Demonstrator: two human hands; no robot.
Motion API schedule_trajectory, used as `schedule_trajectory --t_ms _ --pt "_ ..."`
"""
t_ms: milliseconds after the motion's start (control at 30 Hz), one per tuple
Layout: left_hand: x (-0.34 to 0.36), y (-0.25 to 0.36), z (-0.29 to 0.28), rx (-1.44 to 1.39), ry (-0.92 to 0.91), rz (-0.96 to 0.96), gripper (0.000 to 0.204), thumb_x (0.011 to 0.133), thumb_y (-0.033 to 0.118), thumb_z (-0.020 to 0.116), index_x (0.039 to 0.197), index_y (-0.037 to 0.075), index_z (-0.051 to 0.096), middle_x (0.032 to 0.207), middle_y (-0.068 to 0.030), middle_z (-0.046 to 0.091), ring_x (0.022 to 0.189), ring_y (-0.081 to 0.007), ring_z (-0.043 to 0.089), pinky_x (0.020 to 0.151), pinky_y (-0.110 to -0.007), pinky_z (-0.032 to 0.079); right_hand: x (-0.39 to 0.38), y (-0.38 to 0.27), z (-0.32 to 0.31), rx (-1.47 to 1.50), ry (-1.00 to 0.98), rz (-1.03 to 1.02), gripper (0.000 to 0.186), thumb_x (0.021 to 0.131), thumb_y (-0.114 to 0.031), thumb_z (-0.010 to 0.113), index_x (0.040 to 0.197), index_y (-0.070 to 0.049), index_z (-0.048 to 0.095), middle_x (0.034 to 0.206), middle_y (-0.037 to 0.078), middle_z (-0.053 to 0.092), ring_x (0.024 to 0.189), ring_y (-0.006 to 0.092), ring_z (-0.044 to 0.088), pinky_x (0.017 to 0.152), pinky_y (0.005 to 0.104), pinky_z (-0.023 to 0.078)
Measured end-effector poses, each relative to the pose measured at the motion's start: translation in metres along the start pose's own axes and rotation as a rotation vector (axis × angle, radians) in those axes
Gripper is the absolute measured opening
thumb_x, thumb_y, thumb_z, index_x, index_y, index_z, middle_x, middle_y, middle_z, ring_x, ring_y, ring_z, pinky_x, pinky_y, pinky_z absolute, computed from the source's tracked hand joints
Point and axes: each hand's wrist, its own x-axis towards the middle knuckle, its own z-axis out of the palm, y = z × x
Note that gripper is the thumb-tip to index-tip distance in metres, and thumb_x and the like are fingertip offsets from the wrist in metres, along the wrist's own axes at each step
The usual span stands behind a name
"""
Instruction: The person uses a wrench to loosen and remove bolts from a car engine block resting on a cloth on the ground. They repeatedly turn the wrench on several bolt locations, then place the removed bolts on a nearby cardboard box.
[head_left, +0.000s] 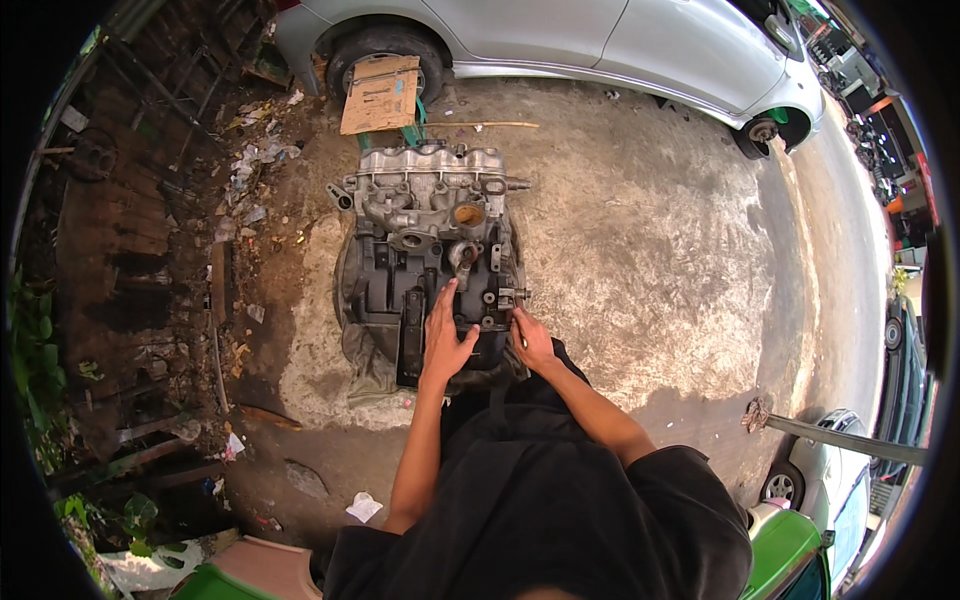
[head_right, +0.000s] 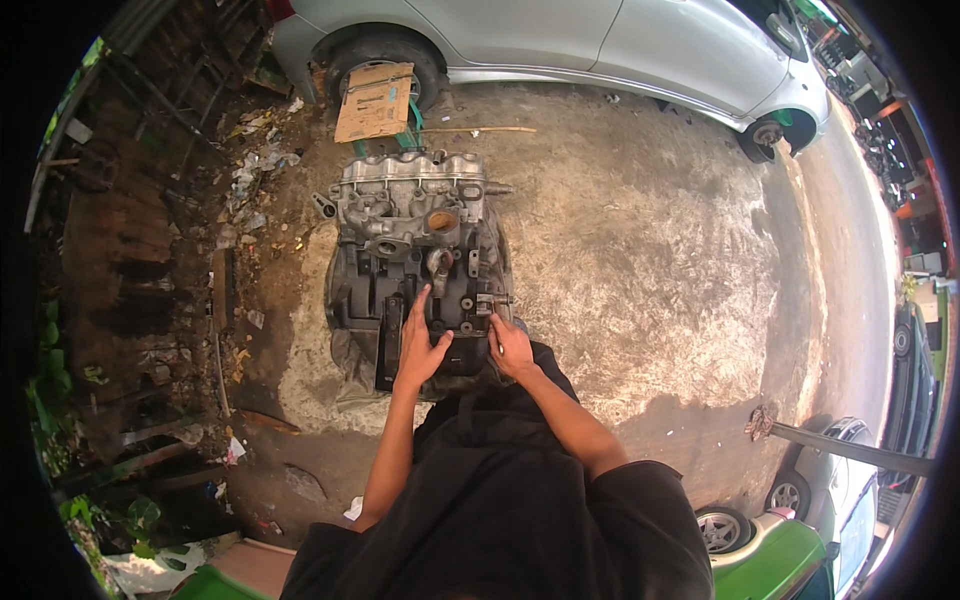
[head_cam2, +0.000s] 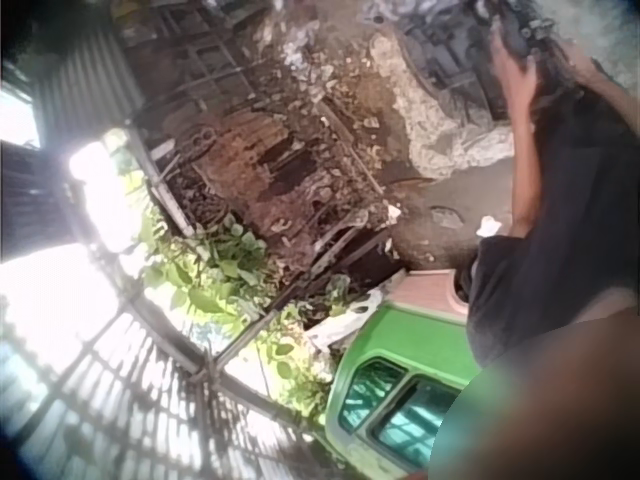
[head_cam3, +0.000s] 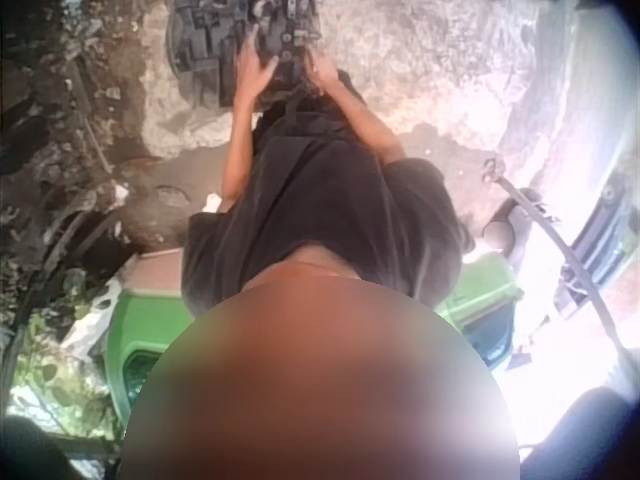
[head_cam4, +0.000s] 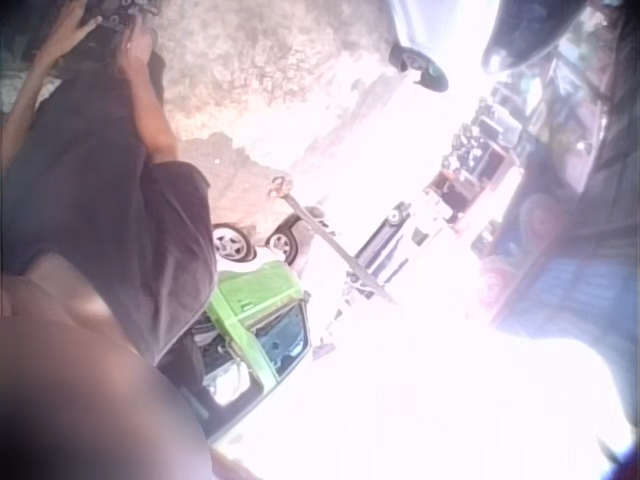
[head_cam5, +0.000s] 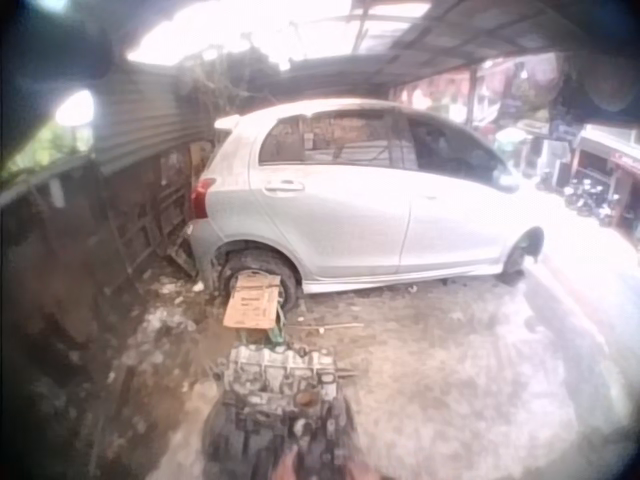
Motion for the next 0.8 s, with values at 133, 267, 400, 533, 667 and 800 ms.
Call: schedule_trajectory --t_ms 133,267,400,533,667,800 --pt "0.001 0.002 -0.001 0.017 0.003 0.009 0.092 0.088 0.011 0.073 0.164 0.01 0.021 0.164 -0.0168 0.036 0.148 -0.0411 0.037 0.121 -0.051 0.03 0.002 0.014 -0.004 -0.014 0.058 0.053 0.016 0.098 -0.01 0.057 0.113 -0.003 0.058 0.11 0.025 0.064 0.1 0.0457 0.063 0.083 0.0532 0.051" --pt "0.001 0.004 -0.002 0.011 -0.001 -0.015 0.092 0.088 0.01 0.073 0.164 0.01 0.022 0.164 -0.0171 0.036 0.148 -0.0411 0.037 0.121 -0.051 0.03 0.006 0.023 -0.014 0.135 0.112 0.174 0.013 0.1 -0.008 0.054 0.112 -0.004 0.057 0.099 0.025 0.065 0.092 0.0478 0.062 0.078 0.0517 0.05" --pt "0.0 0.002 -0.002 -0.034 0.006 -0.011 0.092 0.087 0.01 0.074 0.164 0.013 0.023 0.163 -0.0175 0.037 0.15 -0.0397 0.034 0.12 -0.052 0.03 0.017 0.026 -0.021 0.499 0.047 0.317 0.015 0.101 -0.008 0.048 0.106 -0.003 0.061 0.077 0.012 0.066 0.059 0.016 0.058 0.058 0.0333 0.047" --pt "0.001 0.0 0.001 -0.018 -0.004 -0.038 0.093 0.086 0.009 0.074 0.164 0.015 0.023 0.162 -0.0181 0.038 0.15 -0.0396 0.035 0.119 -0.051 0.03 0.047 0.037 -0.027 0.666 -0.089 0.473 0.02 0.102 -0.011 0.045 0.104 -0.002 0.063 0.079 0.012 0.071 0.054 0.0167 0.056 0.054 0.0345 0.048" --pt "0.001 0.002 -0.001 -0.018 -0.011 -0.039 0.093 0.086 0.009 0.074 0.164 0.015 0.023 0.162 -0.0182 0.039 0.149 -0.0402 0.036 0.119 -0.051 0.032 0.088 0.045 -0.039 0.671 -0.24 0.706 0.026 0.101 -0.015 0.043 0.104 0.001 0.062 0.091 0.02 0.077 0.047 0.0186 0.053 0.05 0.0341 0.047" --pt "0.001 0.002 -0.001 -0.049 -0.007 -0.039 0.093 0.086 0.009 0.074 0.164 0.015 0.024 0.161 -0.0178 0.039 0.148 -0.0401 0.038 0.118 -0.051 0.033 0.114 0.041 -0.06 0.716 -0.384 0.689 0.025 0.1 -0.017 0.043 0.1 -0.001 0.061 0.082 0.021 0.076 0.046 0.0186 0.052 0.049 0.0338 0.046"
